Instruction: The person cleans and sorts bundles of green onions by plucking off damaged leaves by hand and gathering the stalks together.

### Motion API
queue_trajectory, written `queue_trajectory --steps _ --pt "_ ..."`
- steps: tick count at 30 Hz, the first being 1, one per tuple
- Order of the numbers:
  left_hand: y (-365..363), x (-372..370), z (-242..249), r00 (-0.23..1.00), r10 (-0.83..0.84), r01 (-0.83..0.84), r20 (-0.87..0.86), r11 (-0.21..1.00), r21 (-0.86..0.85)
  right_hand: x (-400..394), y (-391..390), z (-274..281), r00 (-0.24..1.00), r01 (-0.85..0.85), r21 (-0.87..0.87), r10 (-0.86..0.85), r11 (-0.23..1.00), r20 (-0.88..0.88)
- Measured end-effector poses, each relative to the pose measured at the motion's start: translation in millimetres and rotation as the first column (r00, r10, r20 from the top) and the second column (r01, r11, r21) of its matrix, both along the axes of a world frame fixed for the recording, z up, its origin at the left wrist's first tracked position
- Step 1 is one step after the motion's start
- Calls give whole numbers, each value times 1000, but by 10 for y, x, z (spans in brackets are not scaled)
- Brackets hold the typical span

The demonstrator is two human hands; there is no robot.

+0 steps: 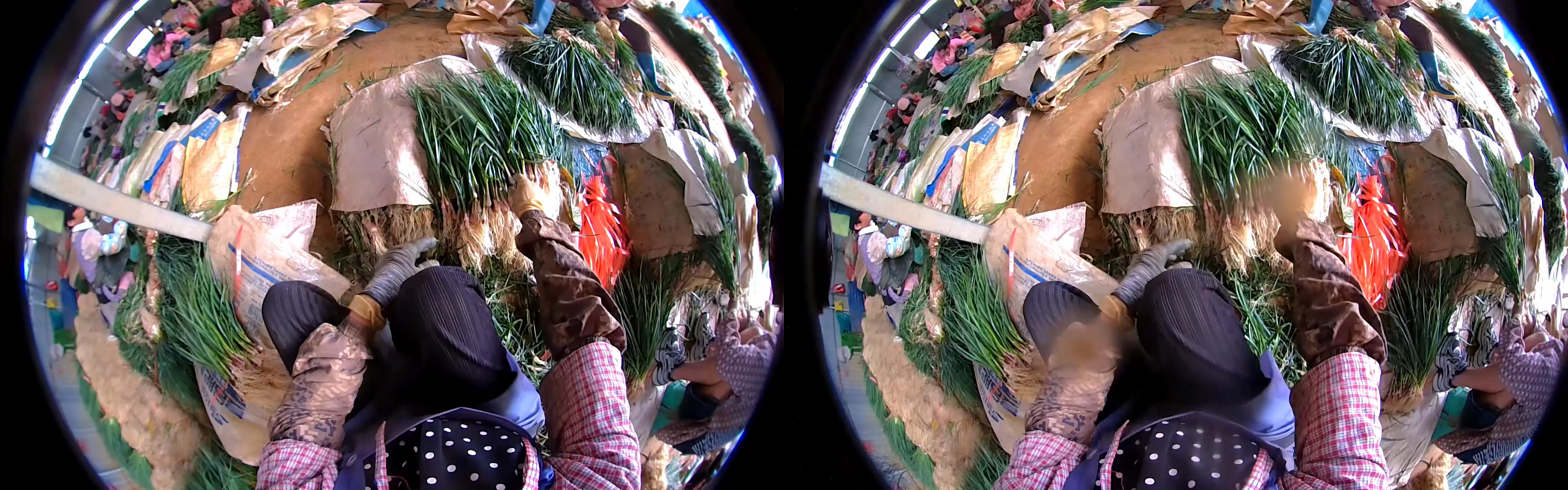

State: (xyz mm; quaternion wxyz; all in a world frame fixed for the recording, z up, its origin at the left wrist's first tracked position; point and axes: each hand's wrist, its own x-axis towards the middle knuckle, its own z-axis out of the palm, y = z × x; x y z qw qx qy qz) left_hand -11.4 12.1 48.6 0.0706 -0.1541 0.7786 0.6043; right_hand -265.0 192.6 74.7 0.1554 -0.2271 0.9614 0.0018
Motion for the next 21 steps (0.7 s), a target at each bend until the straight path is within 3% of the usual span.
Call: queue_trajectory --steps 3,5,6,8,9,10,11,13,14,17,18,19,21 --pt "29 -126 -296 999 -34 38 -39 995 94 -133 -24 -321 996 37 9 -36 999 -81" --pt "136 -186 135 994 -31 33 104 999 -12 -92 82 -685 987 42 -236 -77 971 -140" --pt "146 -256 -11 994 3 -11 108 997 74 -72 135 -867 982 26 -351 -90 936 -166" --pt "133 -396 -167 989 3 -16 146 996 92 359 264 -727 996 79 -477 -50 875 72" --pt "165 -436 -216 986 2 -20 168 995 102 747 220 -267 911 254 -435 -63 864 407" --pt "269 -461 -240 997 77 -79 18 991 111 1057 241 -193 868 330 -576 0 748 496" --pt "315 -493 -303 995 69 -80 77 987 139 1304 293 -185 818 416 -680 78 604 570" --pt "349 -601 -446 980 43 -81 193 977 195 1587 415 -478 735 433 -743 278 510 619" --pt "400 -622 -367 951 100 -137 292 985 108 1627 439 -483 737 354 -717 293 600 610" --pt "362 -684 -238 912 5 -102 410 972 214 1415 352 -207 754 477 -639 92 603 650" --pt "392 -681 -230 914 56 -129 403 979 156 1330 290 -167 789 445 -676 101 587 606" --pt "408 -680 -289 916 51 -123 397 980 159 1268 215 -291 765 534 -733 129 421 631" --pt "415 -680 -452 923 46 -115 383 981 158 1167 56 -373 695 636 -684 121 357 709"
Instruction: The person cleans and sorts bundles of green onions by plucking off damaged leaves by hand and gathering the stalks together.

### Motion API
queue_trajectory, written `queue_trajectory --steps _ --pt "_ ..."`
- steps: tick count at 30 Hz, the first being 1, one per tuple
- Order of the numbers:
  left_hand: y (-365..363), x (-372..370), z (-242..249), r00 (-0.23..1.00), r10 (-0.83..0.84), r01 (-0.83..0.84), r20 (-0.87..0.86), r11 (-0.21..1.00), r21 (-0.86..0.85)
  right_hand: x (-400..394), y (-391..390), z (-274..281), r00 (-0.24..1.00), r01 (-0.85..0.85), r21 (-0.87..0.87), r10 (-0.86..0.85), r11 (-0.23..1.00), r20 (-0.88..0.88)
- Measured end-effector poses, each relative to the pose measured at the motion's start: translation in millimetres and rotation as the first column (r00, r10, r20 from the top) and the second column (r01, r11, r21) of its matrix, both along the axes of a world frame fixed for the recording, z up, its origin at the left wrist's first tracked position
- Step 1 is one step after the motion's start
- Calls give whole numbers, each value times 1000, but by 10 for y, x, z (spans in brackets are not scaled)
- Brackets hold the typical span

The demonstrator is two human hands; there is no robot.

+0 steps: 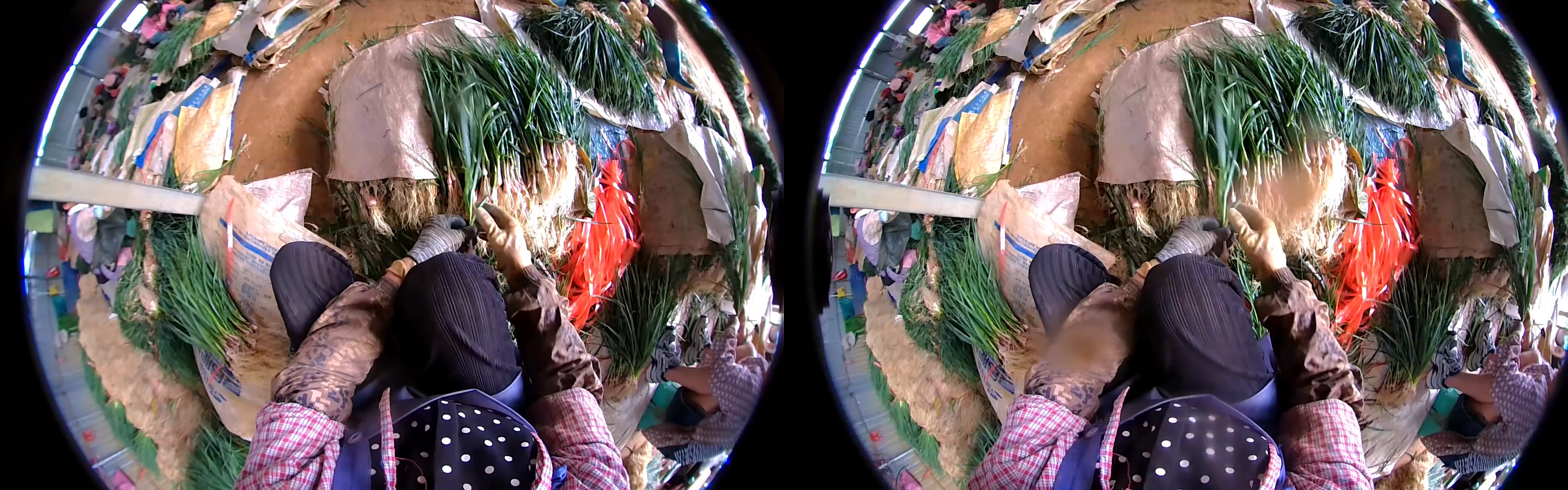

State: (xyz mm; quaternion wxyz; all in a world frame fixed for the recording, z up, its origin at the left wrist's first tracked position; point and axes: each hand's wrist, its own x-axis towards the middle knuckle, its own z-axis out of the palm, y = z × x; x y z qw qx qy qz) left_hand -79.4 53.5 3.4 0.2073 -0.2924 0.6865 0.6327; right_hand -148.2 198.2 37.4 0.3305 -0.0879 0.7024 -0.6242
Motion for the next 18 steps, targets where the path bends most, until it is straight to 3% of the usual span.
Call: queue_trajectory --steps 1,2,4,5,6,9,10,12,13,15,17,18 --pt "42 30 159 992 122 -120 -12 982 144 -62 -55 -317 991 70 -74 -61 995 121" --pt "55 30 167 994 91 -86 -62 994 73 -31 -113 -234 955 187 -53 -169 981 242" --pt "25 43 179 988 36 -49 -147 995 -86 -30 -110 -320 910 235 -2 -219 972 352" --pt "28 53 299 996 73 -73 -45 997 7 7 -148 -362 877 283 -11 -254 959 409" --pt "35 85 278 992 61 -73 -107 991 -110 12 -137 -423 844 277 22 -254 961 473" --pt "28 63 527 993 85 -53 86 946 -319 69 -153 -596 878 252 119 -279 960 390" --pt "17 89 574 992 105 -80 63 945 -316 72 -155 -418 951 105 288 -181 952 251" --pt "-15 83 613 990 143 -135 3 942 -307 120 -108 -508 951 85 242 -152 967 271" --pt "-59 97 628 999 47 -47 -8 984 -173 111 11 -887 795 302 -182 -142 936 589" --pt "-18 135 296 989 23 -41 -144 991 -125 115 -29 -795 821 345 -578 60 740 568" --pt "-4 158 238 967 -42 7 -252 990 -139 -52 -53 -737 963 -53 -525 184 849 199" --pt "-16 155 260 974 -15 2 -228 998 -57 -135 -66 -703 970 -218 -448 245 867 1"
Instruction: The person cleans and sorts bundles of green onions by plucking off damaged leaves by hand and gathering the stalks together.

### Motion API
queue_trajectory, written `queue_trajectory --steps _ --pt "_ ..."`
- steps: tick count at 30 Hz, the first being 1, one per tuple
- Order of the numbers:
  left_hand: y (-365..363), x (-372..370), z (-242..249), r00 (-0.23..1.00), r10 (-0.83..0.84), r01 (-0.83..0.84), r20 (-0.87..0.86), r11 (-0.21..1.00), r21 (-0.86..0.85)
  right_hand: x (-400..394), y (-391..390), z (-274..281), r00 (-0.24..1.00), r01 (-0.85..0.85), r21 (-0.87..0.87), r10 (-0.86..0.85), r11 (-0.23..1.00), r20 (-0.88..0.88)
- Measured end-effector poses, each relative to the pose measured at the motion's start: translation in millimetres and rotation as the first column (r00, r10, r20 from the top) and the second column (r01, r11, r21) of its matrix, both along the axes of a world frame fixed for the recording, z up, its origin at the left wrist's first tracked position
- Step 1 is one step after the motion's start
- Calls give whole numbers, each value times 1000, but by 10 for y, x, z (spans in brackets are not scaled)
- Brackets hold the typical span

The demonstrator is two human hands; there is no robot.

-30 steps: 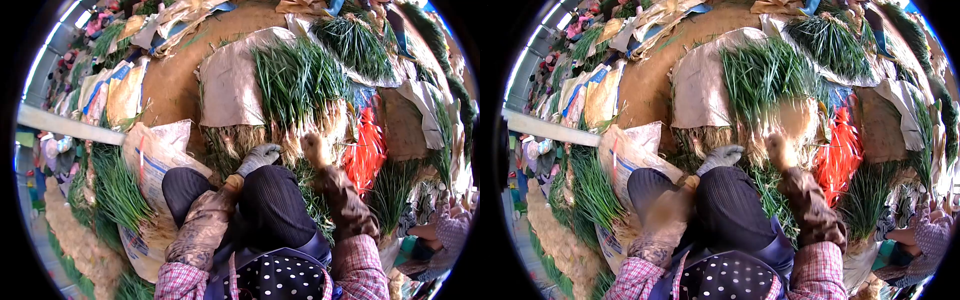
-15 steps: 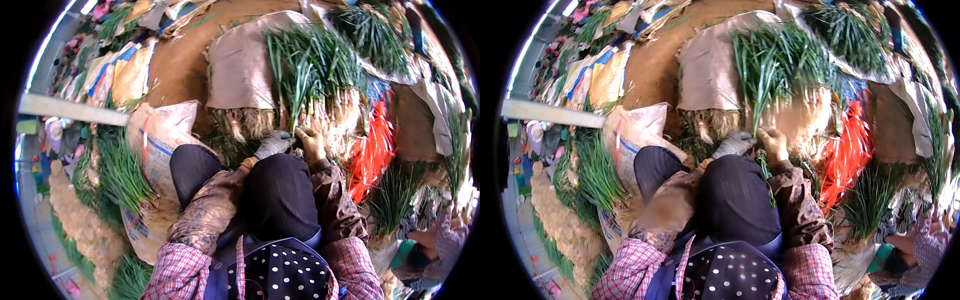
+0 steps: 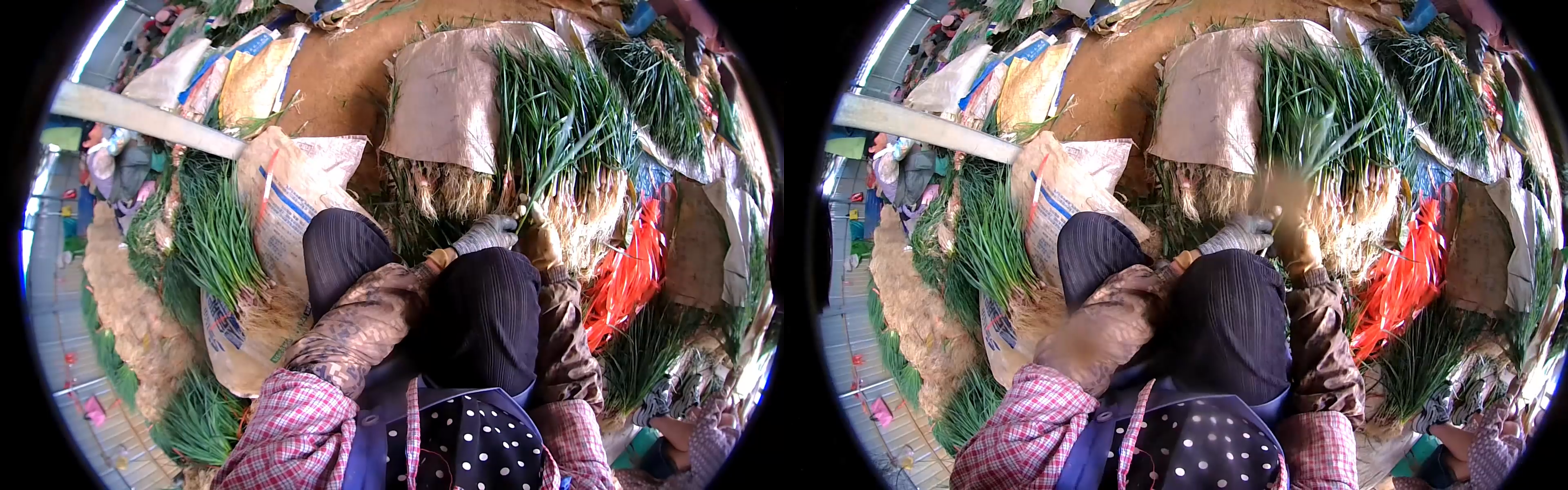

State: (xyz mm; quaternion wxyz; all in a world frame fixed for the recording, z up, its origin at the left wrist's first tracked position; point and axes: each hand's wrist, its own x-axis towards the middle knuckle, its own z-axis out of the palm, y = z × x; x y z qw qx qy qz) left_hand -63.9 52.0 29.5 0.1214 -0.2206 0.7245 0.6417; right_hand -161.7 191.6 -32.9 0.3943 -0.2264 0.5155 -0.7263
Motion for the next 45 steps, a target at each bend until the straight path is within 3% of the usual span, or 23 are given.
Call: queue_trajectory --steps 1,4,5,7,8,10,12,14,16,19,22,25,28,32,33,34,36,37,39,42,43,44,45 --pt "-16 -7 3 1000 8 -10 27 997 82 -43 1 -61 978 -35 -137 62 990 199" --pt "-63 27 233 998 18 -24 63 995 97 -131 -122 -238 933 71 -58 -46 996 356" --pt "-54 46 223 997 30 -34 66 998 52 -88 -139 -219 991 75 79 -83 994 103" --pt "-55 61 216 990 78 -86 119 994 62 1 -207 14 956 151 527 -259 837 137" --pt "-79 68 223 979 108 -129 170 985 114 67 -169 91 957 279 630 -160 725 -241" --pt "-50 72 224 946 234 -283 225 935 215 223 -86 -63 754 500 655 88 567 -651" --pt "-75 73 97 942 256 -305 215 923 235 408 137 -268 606 568 604 212 560 -766" --pt "-105 93 100 923 334 -384 193 844 375 570 528 -879 647 268 778 492 568 -582" --pt "-131 107 119 902 405 -430 148 818 382 755 978 -1589 520 -125 795 722 593 -456" --pt "-141 142 142 852 491 -509 182 693 510 554 772 -737 744 103 734 438 671 -505" --pt "-159 108 125 830 469 -558 303 699 448 258 116 468 711 405 744 329 531 -622" --pt "-202 149 -52 881 395 -472 261 767 434 -60 -150 506 647 515 669 268 536 -714" --pt "-165 175 0 846 463 -531 263 699 479 -152 -271 547 604 417 788 510 453 -613" --pt "-239 186 -135 871 440 -486 219 703 519 30 -288 516 754 403 785 316 470 -576" --pt "-278 214 -150 893 421 -436 158 726 533 101 -187 251 776 351 689 214 633 -593" --pt "-275 212 -112 899 407 -431 164 751 501 290 -158 707 795 276 671 229 688 -562" --pt "-241 150 23 909 378 -416 175 798 435 507 -36 927 900 82 634 216 769 -378" --pt "-236 123 22 900 384 -430 207 699 571 545 9 885 935 -18 625 234 781 -265" --pt "-160 90 28 860 425 -510 283 684 522 566 109 782 961 -207 570 274 795 -34" --pt "-177 69 -23 883 385 -464 269 801 378 451 -83 1128 956 -5 592 178 806 -234" --pt "-183 72 9 895 356 -432 269 840 327 404 -166 1007 996 -11 490 53 872 -72" --pt "-191 75 34 906 327 -398 270 876 274 253 -221 492 983 146 562 -55 814 -176" --pt "-201 85 -9 919 304 -371 250 883 289 228 -320 519 981 186 475 -190 860 -39"
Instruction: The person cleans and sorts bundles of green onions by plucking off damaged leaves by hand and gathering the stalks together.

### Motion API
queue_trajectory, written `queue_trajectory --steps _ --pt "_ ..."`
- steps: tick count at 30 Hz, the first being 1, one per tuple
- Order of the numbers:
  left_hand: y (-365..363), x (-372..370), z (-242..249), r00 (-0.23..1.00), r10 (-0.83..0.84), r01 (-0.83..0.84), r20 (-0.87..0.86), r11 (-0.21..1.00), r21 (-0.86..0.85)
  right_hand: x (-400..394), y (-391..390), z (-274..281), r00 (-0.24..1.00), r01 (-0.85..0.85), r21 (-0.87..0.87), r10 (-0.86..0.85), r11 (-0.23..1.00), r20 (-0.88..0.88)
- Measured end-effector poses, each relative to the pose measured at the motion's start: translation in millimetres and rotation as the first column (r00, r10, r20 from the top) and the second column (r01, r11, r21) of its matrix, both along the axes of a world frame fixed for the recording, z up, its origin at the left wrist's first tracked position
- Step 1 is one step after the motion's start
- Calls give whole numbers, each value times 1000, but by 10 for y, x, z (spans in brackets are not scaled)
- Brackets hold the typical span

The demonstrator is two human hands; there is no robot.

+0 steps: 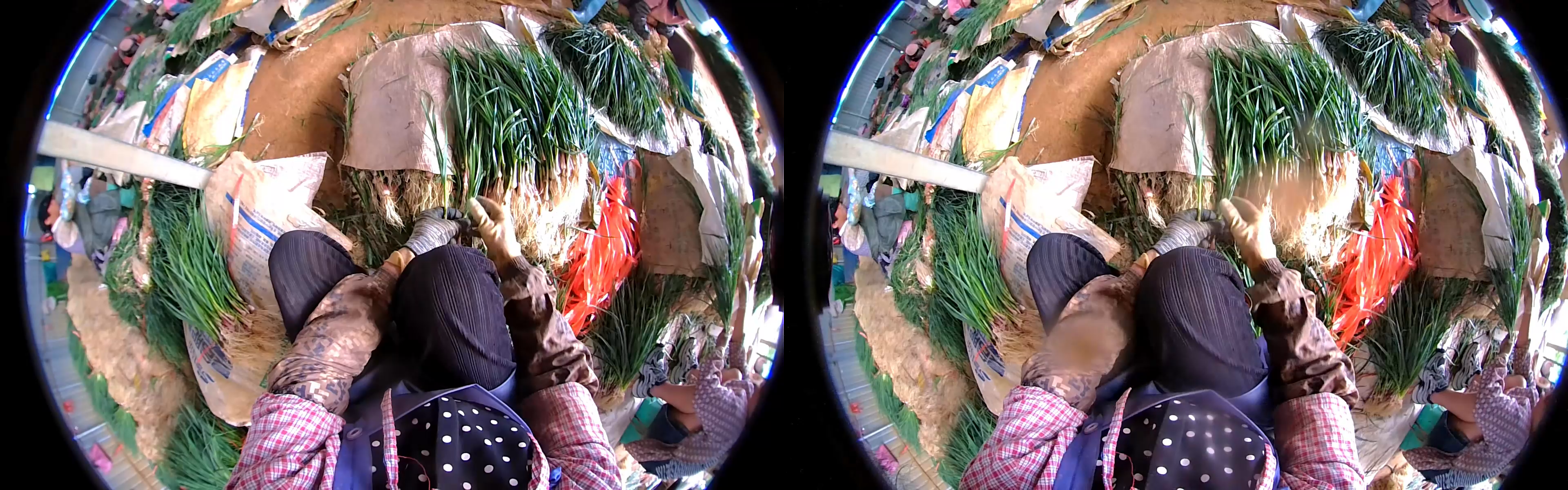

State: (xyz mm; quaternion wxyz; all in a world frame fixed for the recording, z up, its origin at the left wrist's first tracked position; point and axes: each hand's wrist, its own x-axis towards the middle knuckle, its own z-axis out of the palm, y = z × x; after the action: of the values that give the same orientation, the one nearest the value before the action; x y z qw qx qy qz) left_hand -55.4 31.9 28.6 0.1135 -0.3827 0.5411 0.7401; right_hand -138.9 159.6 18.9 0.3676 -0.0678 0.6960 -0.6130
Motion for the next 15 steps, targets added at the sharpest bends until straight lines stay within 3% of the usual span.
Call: queue_trajectory --steps 1,2,3,5,7,8,9,10,11,13,15 --pt "8 9 -34 999 51 -51 -13 998 27 -17 -95 40 985 129 -119 -114 985 129" --pt "22 21 -51 994 102 -100 -26 993 55 -68 -168 -101 951 251 -131 -219 959 217" --pt "26 22 -70 988 152 -149 -37 985 83 -85 -143 -224 945 252 -80 -228 964 235" --pt "18 5 6 991 129 -128 31 991 -46 -23 -117 -211 931 247 28 -245 969 271" --pt "-15 -6 -123 994 101 -98 43 992 -76 73 9 -360 986 -8 155 -18 988 166" --pt "-40 -12 -124 996 82 -77 40 991 -109 118 73 -357 963 -236 386 268 892 -31" --pt "-34 -6 -122 993 111 -107 45 991 -86 163 139 -347 815 -364 625 561 691 -146" --pt "-30 -16 66 989 141 -138 49 988 -64 164 277 -795 691 -438 649 695 622 -199" --pt "-27 -17 160 984 171 -169 56 985 -41 217 301 -710 672 -400 676 700 618 -243" --pt "-52 -40 112 979 183 -185 -91 983 -13 225 235 -525 736 -97 585 454 805 -503" --pt "-87 -45 337 944 213 -214 -251 976 25 22 100 -417 683 169 580 330 797 -652"
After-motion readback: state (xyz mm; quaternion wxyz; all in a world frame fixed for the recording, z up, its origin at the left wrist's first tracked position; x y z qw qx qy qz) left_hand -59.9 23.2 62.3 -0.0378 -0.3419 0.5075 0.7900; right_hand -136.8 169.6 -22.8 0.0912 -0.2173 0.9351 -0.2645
